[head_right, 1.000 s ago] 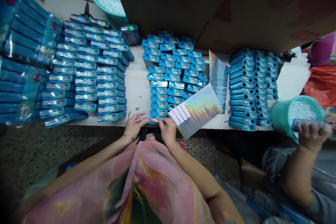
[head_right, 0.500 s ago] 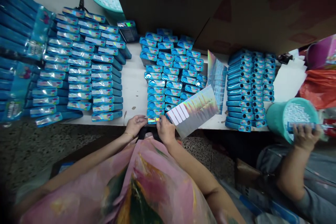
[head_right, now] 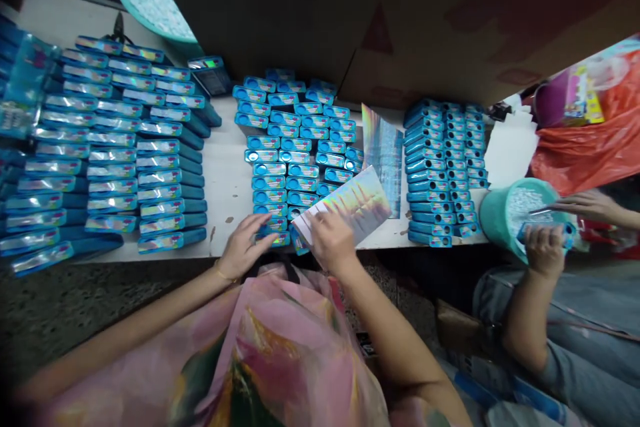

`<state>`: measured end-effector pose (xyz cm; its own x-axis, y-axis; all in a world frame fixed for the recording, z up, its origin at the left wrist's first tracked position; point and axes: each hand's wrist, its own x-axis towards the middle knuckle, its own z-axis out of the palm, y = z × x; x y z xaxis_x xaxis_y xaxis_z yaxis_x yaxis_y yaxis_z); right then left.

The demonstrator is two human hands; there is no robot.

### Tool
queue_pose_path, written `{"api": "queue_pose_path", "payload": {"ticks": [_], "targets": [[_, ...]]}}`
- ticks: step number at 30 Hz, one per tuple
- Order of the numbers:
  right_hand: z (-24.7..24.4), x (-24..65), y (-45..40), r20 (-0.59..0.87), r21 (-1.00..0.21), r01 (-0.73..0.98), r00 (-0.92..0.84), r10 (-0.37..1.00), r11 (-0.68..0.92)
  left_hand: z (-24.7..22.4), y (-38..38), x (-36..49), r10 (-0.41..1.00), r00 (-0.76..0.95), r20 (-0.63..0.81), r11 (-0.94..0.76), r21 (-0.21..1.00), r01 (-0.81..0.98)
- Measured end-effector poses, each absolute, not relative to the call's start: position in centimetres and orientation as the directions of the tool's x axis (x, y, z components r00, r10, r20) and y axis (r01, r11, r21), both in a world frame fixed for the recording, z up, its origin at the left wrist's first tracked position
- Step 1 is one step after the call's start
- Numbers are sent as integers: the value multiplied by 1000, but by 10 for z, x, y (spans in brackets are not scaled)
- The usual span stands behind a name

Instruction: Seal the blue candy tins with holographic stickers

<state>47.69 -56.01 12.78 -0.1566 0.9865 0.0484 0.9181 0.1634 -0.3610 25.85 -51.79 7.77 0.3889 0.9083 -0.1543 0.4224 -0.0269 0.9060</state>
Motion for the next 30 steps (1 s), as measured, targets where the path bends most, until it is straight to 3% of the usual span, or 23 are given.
{"api": "queue_pose_path", "payload": {"ticks": [2,6,11,14,17,21,25,27,30], "targets": [[133,509,-542,125,-316,936,-121,985,155,81,-503,295,889,429,-160,-24,919,394],[112,542,-510,14,-186,922,-343,939,340,68,-483,353,824,448,-347,208,920,331],[75,555,-503,34,-208,875,-439,898,436,58,-479,370,836,344,-428,385,903,189],[80,561,-508,103,-241,874,-409,907,422,58,-477,369,841,331,-429,403,903,147],[115,561,-514,116,-239,880,-393,912,410,54,-469,368,889,282,-361,288,919,269],[186,550,-526,52,-266,913,-308,950,310,53,-457,369,920,311,-239,103,913,396],[219,532,-525,-25,-406,905,-148,989,125,73,-459,355,950,292,-112,15,948,317],[211,522,-520,-76,-490,872,-56,996,12,88,-467,338,938,324,-125,65,980,190],[184,504,-514,-176,-653,747,10,984,-125,105,-484,304,839,476,-264,321,946,-41]]}}
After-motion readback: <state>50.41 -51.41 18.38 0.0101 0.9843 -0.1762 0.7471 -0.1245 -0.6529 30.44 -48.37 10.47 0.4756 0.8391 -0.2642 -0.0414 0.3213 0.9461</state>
